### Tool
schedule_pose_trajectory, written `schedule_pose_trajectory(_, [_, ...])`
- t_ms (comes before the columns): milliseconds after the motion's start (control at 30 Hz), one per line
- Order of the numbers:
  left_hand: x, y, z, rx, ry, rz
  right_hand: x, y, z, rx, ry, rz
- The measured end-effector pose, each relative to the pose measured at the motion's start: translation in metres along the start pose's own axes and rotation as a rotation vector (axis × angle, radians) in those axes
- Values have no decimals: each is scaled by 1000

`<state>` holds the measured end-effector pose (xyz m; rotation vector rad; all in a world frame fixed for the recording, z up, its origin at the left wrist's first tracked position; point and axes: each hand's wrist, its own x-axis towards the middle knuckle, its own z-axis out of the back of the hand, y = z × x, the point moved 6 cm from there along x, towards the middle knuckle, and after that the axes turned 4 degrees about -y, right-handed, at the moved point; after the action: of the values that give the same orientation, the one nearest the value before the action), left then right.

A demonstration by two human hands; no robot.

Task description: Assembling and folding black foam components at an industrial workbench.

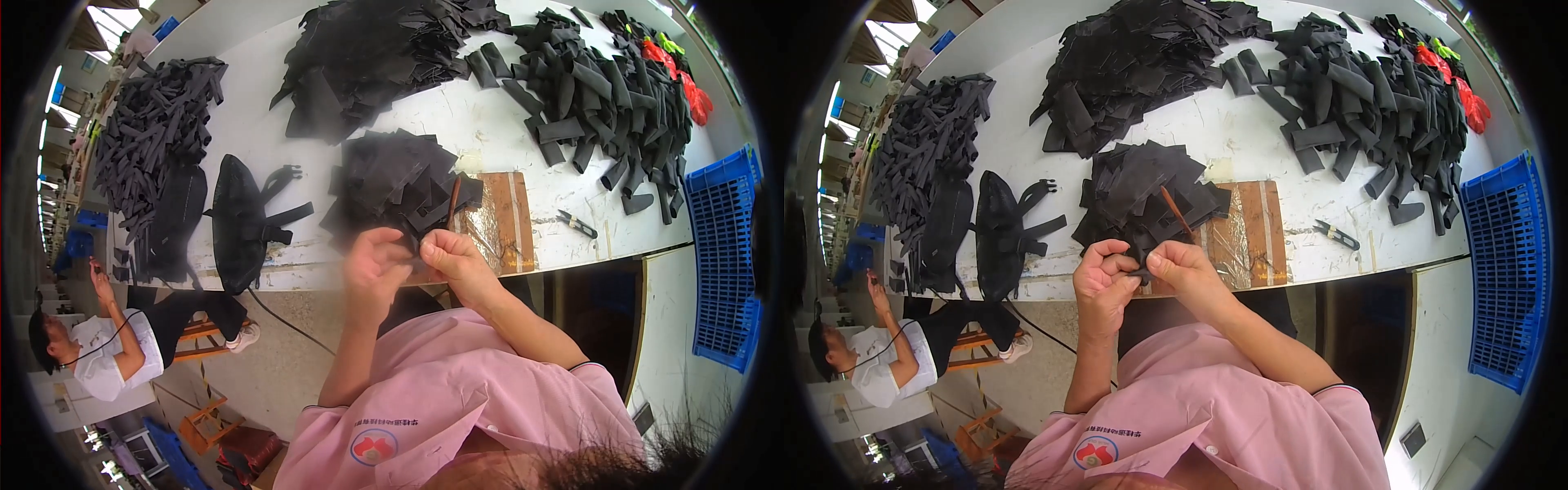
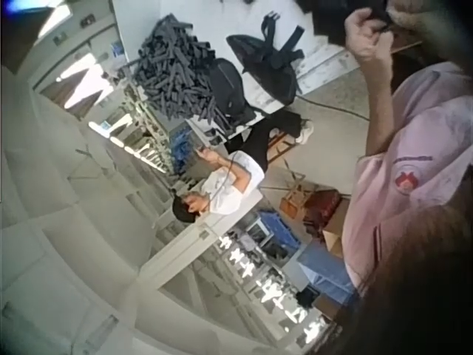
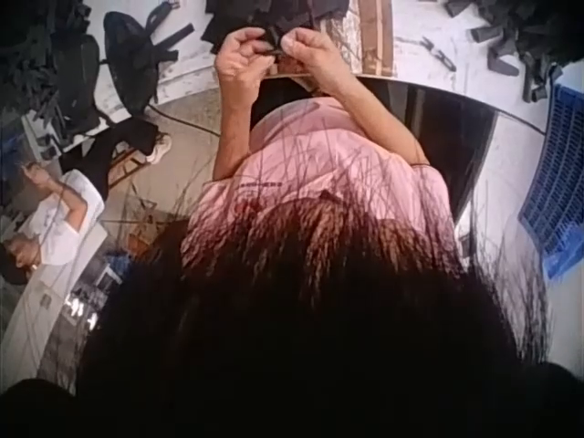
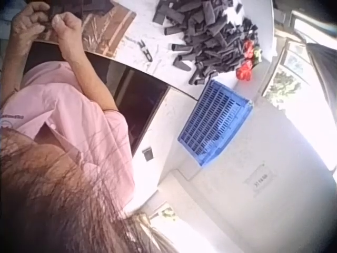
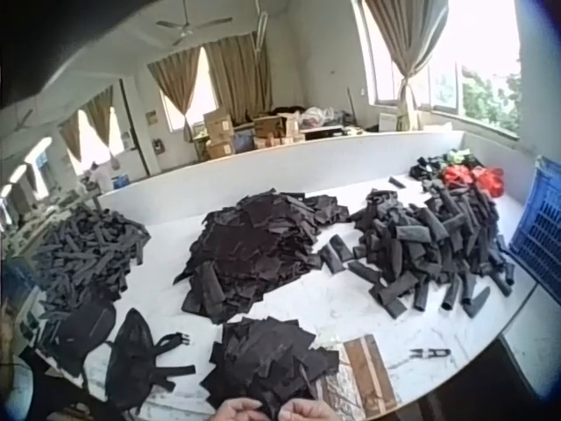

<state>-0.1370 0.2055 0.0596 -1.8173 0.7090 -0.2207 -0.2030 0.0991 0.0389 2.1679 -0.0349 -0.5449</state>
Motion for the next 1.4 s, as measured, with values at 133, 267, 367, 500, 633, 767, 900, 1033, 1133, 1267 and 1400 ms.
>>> schedule_pose_trajectory(133, [-18,-7,-30,-400,319,188,-13,13,-8,74,145,54])
schedule_pose_trajectory(267, [-22,-19,-43,-463,434,169,-18,24,-9,121,181,150])
schedule_pose_trajectory(367, [-18,-18,-31,197,66,-49,-17,35,1,64,66,302])
schedule_pose_trajectory(500, [-15,-31,-47,433,32,-501,-30,59,2,-358,-48,616])
schedule_pose_trajectory(633, [-10,-44,-56,385,23,-653,-39,86,-6,-639,-134,802])
schedule_pose_trajectory(767, [1,-45,-62,-56,69,-207,-39,113,-19,-765,-178,818])
schedule_pose_trajectory(900, [-2,-76,-99,-876,779,53,-42,138,-32,-575,-6,710])
schedule_pose_trajectory(1033, [18,-66,-100,-1059,668,250,-25,146,-20,-531,-26,630])
schedule_pose_trajectory(1133, [47,-28,-90,-895,442,364,11,111,16,-351,-78,155])
schedule_pose_trajectory(1267, [55,13,-71,-881,387,379,28,64,35,-139,-9,80])
schedule_pose_trajectory(1400, [64,24,-50,-656,223,340,37,56,43,-156,27,95])
